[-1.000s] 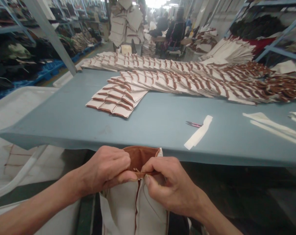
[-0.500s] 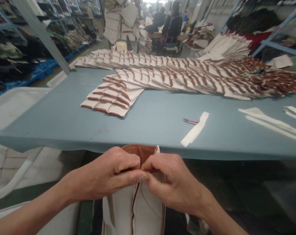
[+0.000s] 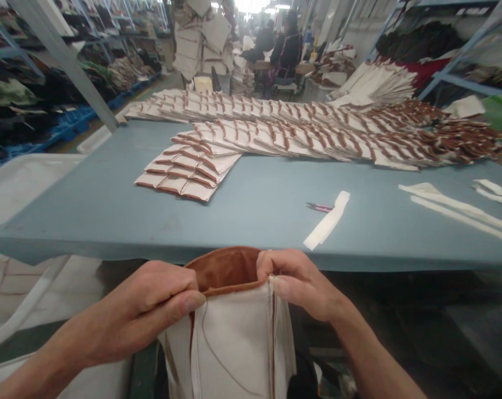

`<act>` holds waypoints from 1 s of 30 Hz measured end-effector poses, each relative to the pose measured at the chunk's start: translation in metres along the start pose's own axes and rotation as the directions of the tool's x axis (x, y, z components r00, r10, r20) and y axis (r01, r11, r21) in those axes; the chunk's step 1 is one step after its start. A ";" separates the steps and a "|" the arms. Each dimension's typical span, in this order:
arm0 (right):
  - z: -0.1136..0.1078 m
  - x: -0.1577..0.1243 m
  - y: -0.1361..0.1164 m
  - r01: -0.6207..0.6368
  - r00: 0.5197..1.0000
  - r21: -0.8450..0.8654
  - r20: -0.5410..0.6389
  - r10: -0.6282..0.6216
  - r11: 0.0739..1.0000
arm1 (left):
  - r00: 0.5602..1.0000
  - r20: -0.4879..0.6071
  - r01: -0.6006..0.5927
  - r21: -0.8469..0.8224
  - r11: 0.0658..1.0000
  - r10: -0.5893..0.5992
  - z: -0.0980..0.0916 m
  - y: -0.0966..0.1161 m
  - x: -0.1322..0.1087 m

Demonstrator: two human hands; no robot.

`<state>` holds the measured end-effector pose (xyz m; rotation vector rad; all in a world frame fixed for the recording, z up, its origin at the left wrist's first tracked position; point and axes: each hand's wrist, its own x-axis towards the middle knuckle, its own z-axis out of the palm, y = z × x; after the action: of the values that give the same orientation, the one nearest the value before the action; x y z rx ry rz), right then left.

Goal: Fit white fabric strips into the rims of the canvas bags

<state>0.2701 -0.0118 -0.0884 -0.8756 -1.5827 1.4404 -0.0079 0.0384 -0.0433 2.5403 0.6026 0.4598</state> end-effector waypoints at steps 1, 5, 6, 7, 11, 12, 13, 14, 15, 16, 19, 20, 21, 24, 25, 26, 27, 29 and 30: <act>0.002 0.001 -0.002 -0.009 1.000 0.038 0.016 0.009 0.999 | 1.000 -0.020 -0.020 0.002 1.000 0.020 -0.001 -0.002 -0.003; 0.009 0.005 -0.016 -0.047 0.999 -0.120 0.007 0.048 0.992 | 0.992 -0.125 0.028 -0.020 0.999 -0.031 0.000 -0.017 -0.014; 0.011 0.006 -0.021 -0.041 0.999 -0.208 -0.011 0.040 0.977 | 0.990 -0.124 0.061 -0.042 0.997 -0.066 0.002 -0.022 -0.017; 0.013 0.006 -0.025 -0.034 0.999 -0.290 -0.026 0.027 0.956 | 0.989 -0.110 0.088 -0.071 0.994 -0.096 0.004 -0.027 -0.019; 0.020 0.006 -0.038 -0.002 1.000 -0.376 0.018 0.009 0.927 | 0.990 -0.018 0.136 -0.183 0.974 -0.141 0.009 -0.035 -0.024; 0.022 0.007 -0.040 0.002 0.999 -0.355 0.041 0.013 0.935 | 0.991 -0.013 0.128 -0.204 0.970 -0.134 0.008 -0.033 -0.022; 0.023 0.008 -0.042 0.004 0.998 -0.328 0.066 0.019 0.945 | 0.993 -0.012 0.114 -0.224 0.968 -0.120 0.008 -0.029 -0.019; 0.024 0.009 -0.043 0.002 0.996 -0.303 0.087 0.026 0.953 | 0.995 -0.009 0.094 -0.243 0.965 -0.100 0.007 -0.024 -0.015; 0.025 0.010 -0.043 -0.004 0.994 -0.286 0.102 0.035 0.958 | 0.997 0.001 0.077 -0.263 0.962 -0.079 0.007 -0.018 -0.010; 0.026 0.010 -0.044 -0.012 0.993 -0.273 0.108 0.043 0.962 | 0.998 0.016 0.061 -0.285 0.957 -0.059 0.007 -0.012 -0.004; 0.026 0.009 -0.042 -0.058 0.994 -0.249 0.079 0.080 0.967 | 0.999 0.028 0.024 -0.344 0.939 -0.015 0.012 0.003 0.012; 0.026 0.008 -0.041 -0.076 0.994 -0.242 0.061 0.094 0.967 | 1.000 0.018 0.014 -0.352 0.936 -0.008 0.014 0.005 0.017; 0.025 0.006 -0.040 -0.096 0.993 -0.233 0.044 0.109 0.968 | 1.000 0.003 0.008 -0.351 0.936 -0.007 0.016 0.007 0.020; 0.022 0.001 -0.035 -0.141 0.989 -0.218 0.010 0.147 0.966 | 1.000 -0.018 -0.004 -0.337 0.941 -0.002 0.022 0.007 0.028; 0.022 0.000 -0.034 -0.145 0.989 -0.211 0.003 0.149 0.967 | 1.000 -0.015 -0.004 -0.340 0.940 -0.002 0.022 0.006 0.030; 0.021 -0.001 -0.032 -0.143 0.989 -0.203 -0.002 0.145 0.969 | 1.000 -0.006 -0.001 -0.349 0.937 -0.001 0.023 0.006 0.032; 0.020 -0.001 -0.031 -0.138 0.990 -0.194 -0.003 0.140 0.971 | 1.000 0.005 0.004 -0.360 0.933 -0.002 0.023 0.005 0.033; 0.020 0.001 -0.029 -0.132 0.991 -0.172 0.001 0.134 0.976 | 0.999 0.037 0.026 -0.377 0.926 -0.013 0.023 0.006 0.036; 0.019 0.002 -0.028 -0.133 0.991 -0.162 0.006 0.135 0.978 | 0.998 0.053 0.039 -0.382 0.923 -0.020 0.023 0.006 0.036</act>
<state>0.2527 -0.0216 -0.0610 -1.0853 -1.6992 1.4295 0.0346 0.0426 -0.0516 2.1596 0.4786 0.4546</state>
